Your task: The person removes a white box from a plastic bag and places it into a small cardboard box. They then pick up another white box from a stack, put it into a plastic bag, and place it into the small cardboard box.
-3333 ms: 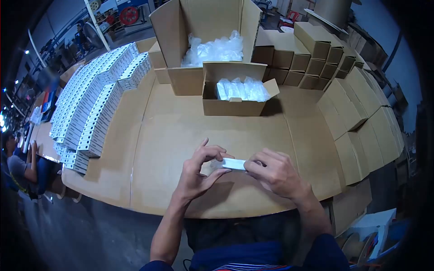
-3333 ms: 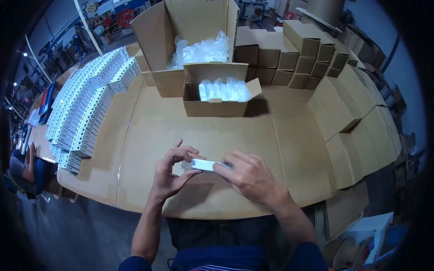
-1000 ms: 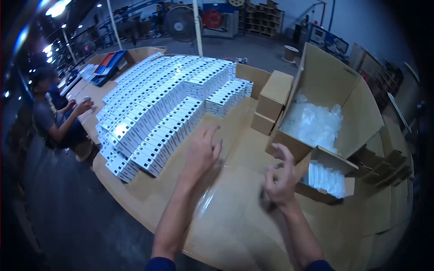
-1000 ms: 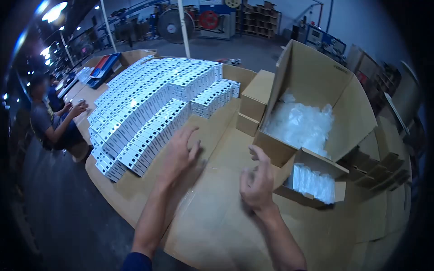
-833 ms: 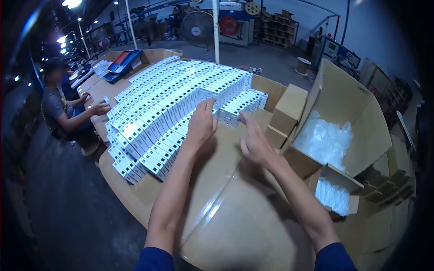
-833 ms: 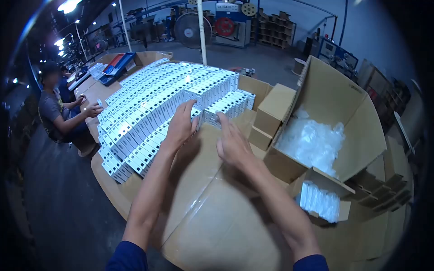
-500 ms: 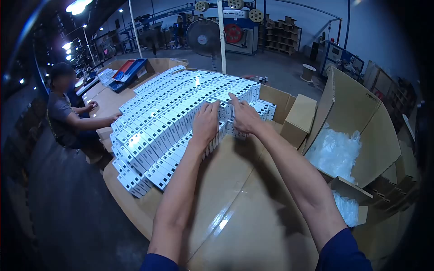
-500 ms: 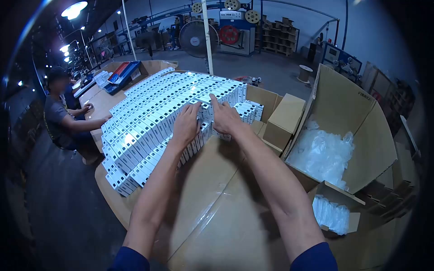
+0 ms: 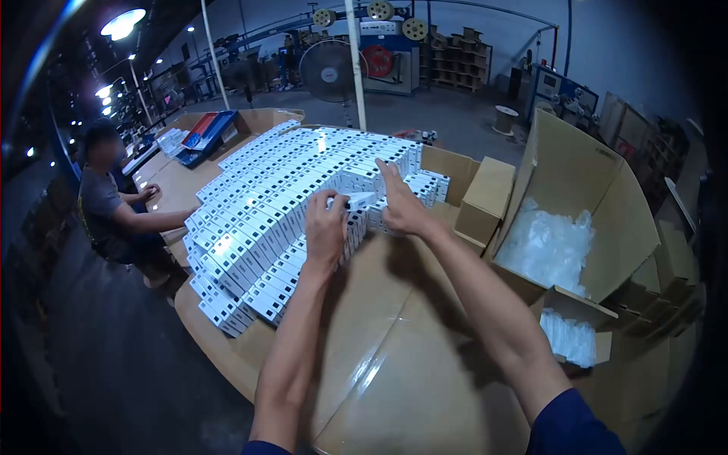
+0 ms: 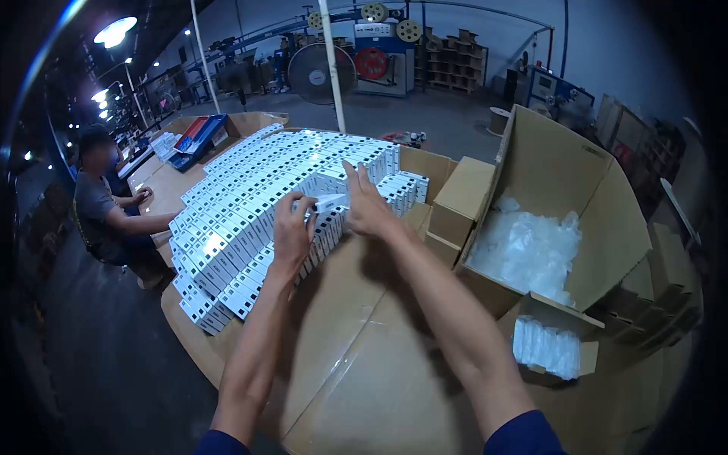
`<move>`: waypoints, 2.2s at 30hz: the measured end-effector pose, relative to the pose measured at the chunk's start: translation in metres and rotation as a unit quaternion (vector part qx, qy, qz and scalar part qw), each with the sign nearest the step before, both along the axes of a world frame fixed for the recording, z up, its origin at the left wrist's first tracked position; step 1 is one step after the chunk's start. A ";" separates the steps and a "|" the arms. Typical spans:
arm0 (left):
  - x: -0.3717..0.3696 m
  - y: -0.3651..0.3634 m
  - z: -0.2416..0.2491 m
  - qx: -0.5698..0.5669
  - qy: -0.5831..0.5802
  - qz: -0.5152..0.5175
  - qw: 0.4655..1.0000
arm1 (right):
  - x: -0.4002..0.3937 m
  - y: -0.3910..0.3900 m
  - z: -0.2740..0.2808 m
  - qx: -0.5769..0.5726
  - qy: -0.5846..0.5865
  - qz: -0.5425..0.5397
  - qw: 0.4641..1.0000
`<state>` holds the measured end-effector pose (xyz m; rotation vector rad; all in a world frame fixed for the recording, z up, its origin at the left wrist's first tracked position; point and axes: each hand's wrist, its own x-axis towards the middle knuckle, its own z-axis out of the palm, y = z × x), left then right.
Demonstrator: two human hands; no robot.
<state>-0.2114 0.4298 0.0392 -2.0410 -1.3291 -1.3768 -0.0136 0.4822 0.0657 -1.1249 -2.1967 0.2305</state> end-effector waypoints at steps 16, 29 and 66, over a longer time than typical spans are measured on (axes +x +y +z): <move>0.176 -0.204 0.056 -0.190 -0.036 -0.408 0.892 | 0.183 -0.307 0.013 -0.254 0.446 0.012 0.858; 0.389 0.018 0.013 -0.399 0.092 -0.131 0.903 | 0.312 -0.310 0.066 -0.030 0.298 -0.246 0.922; 0.231 -0.412 -0.004 -0.416 0.028 -0.514 0.749 | 0.207 -0.589 -0.069 -0.065 0.447 -0.309 0.837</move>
